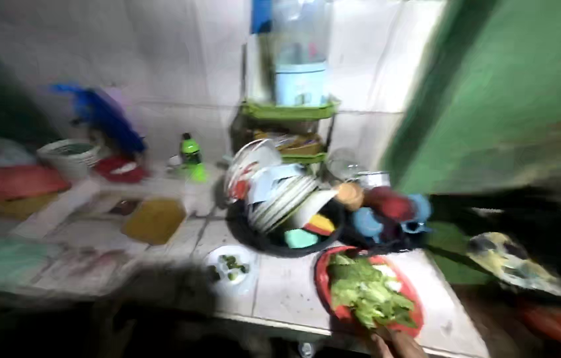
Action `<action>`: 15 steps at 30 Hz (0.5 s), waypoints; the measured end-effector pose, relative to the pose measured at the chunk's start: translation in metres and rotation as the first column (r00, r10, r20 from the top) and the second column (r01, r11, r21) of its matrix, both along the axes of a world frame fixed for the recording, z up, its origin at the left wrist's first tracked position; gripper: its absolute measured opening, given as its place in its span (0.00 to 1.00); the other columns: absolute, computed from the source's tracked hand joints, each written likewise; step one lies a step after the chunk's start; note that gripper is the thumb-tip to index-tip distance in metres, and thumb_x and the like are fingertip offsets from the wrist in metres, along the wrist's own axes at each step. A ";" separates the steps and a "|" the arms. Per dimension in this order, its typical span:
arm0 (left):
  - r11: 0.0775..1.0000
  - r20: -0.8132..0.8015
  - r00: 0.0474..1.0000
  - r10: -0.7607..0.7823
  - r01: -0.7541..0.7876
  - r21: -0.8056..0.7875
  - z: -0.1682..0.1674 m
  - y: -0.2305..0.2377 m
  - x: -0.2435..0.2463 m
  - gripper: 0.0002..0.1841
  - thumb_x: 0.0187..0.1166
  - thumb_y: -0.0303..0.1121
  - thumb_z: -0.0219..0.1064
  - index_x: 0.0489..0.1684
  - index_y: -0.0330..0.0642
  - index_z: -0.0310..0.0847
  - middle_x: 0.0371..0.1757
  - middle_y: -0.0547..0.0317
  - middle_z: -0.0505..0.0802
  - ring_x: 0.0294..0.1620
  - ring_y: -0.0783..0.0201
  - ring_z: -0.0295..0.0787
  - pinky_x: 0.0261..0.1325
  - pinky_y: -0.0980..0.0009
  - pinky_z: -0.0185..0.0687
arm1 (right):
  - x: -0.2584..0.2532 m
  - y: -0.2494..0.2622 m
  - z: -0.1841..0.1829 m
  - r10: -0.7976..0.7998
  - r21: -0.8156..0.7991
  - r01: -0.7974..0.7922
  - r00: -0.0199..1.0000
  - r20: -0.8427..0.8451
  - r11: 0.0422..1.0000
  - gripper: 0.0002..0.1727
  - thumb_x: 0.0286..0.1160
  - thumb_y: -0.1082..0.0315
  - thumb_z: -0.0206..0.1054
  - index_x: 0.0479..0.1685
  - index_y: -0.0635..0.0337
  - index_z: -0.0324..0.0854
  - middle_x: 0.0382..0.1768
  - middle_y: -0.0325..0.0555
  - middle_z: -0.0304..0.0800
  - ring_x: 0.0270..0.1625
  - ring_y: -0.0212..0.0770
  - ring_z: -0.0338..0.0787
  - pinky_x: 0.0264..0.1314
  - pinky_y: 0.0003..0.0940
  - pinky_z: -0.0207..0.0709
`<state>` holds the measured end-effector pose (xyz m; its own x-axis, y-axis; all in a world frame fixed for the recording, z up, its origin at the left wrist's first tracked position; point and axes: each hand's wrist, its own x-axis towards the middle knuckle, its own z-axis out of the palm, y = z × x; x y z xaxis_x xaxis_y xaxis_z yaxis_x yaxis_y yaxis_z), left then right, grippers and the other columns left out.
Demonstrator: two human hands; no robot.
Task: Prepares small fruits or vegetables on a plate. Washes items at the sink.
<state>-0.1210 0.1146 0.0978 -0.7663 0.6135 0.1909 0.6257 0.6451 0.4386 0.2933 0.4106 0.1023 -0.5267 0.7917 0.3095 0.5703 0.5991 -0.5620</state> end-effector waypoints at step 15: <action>0.967 0.499 0.829 -0.254 0.227 0.116 0.001 0.068 -0.056 0.13 0.83 0.31 0.66 0.61 0.40 0.88 0.58 0.50 0.92 0.57 0.60 0.91 0.65 0.60 0.86 | -0.279 -0.025 -0.029 0.173 -0.278 -0.076 0.924 0.342 0.958 0.20 0.81 0.71 0.62 0.71 0.55 0.85 0.63 0.57 0.89 0.56 0.55 0.94 0.59 0.54 0.87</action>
<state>-0.1771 0.1825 0.0988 -0.5937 0.7912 -0.1467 0.4403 0.4720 0.7638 0.0145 0.3859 0.0737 -0.6629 0.7386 -0.1225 0.6922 0.5423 -0.4763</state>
